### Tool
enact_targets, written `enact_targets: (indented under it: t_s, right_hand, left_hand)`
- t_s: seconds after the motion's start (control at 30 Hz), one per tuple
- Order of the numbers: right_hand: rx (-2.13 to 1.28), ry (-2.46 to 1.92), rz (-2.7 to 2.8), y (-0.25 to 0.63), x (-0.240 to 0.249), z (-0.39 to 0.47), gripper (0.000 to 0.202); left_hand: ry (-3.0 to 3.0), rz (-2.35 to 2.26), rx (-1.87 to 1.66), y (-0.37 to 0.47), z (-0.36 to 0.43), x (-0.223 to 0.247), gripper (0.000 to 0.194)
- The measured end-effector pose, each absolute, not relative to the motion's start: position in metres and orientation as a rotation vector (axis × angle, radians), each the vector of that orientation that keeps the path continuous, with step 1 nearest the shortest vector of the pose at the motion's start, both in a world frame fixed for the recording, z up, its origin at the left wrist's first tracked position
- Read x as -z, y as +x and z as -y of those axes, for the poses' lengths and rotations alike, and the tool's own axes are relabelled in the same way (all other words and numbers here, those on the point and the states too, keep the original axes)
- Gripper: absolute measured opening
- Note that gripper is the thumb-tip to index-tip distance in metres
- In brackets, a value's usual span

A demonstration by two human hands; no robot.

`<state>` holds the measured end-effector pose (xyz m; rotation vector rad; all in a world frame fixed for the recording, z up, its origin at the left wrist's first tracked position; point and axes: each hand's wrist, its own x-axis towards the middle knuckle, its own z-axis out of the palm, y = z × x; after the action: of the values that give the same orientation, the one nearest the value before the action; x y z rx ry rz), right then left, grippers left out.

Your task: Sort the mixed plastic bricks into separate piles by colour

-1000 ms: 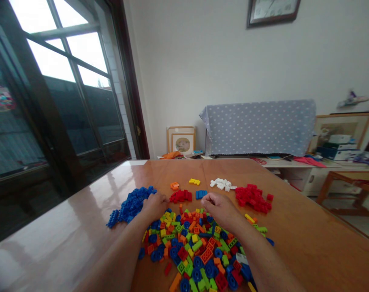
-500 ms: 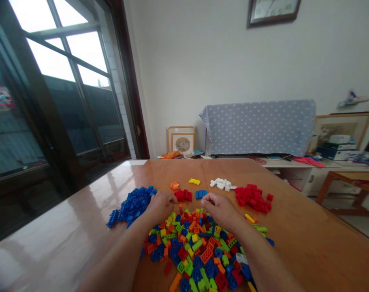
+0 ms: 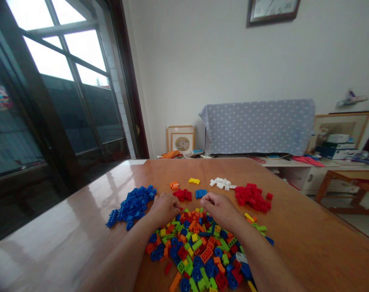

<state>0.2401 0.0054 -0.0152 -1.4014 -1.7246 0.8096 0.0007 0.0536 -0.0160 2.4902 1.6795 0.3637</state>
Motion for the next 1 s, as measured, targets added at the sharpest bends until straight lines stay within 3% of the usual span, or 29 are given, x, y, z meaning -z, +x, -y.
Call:
enact_targets:
  t_s: [0.37,0.63,1.0]
  right_hand:
    - [-0.837,-1.399,1.724,0.243,0.019,-0.009,0.032]
    - [-0.813,-1.386,1.732,0.245,0.022,-0.010,0.032]
    - [-0.837,-1.377,1.714,0.243,0.019,-0.009,0.030]
  left_hand:
    - [2.237,-1.993,-0.491,-0.023,-0.068,0.016,0.020]
    - [2.256,-1.851,-0.497,-0.016,-0.068,0.018,0.029]
    - [2.387,-1.596,-0.470,-0.014,-0.062,0.016,0.023]
